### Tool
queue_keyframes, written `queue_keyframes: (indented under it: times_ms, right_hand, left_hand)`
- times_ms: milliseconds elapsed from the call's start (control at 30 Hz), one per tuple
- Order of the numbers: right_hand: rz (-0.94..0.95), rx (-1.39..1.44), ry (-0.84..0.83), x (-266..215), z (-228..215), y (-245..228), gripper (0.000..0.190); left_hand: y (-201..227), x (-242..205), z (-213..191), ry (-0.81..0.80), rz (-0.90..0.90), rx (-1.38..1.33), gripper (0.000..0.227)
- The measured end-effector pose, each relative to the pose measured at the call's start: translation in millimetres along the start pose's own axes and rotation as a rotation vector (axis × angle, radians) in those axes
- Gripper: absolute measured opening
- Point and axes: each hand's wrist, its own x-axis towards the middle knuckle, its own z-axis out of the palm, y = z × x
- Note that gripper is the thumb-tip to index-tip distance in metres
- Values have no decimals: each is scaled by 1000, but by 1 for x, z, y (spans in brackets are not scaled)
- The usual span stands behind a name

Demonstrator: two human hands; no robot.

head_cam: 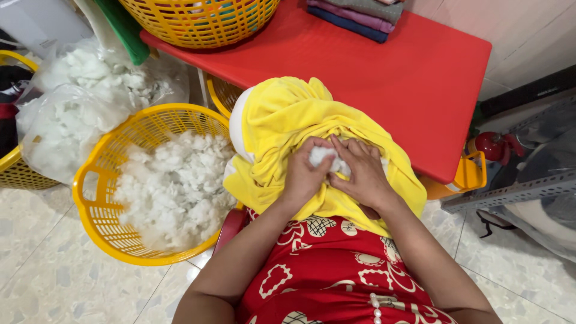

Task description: The person repeatedly takes handfuls of white cotton-like filling from a yellow basket and inserts them into a yellow fabric cover resting on a red table. The hands push and arrange the filling inside the cover throughout the clip.

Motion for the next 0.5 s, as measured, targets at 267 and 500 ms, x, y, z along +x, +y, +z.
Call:
queue_keyframes:
  times_ms: [267, 500]
  right_hand:
    - [70, -20, 32, -5, 6, 6, 69]
    - [-27, 46, 134, -8, 11, 16, 56]
  left_hand:
    - [32, 12, -50, 252, 306, -47, 15]
    - [7, 35, -198, 631, 222, 100, 16]
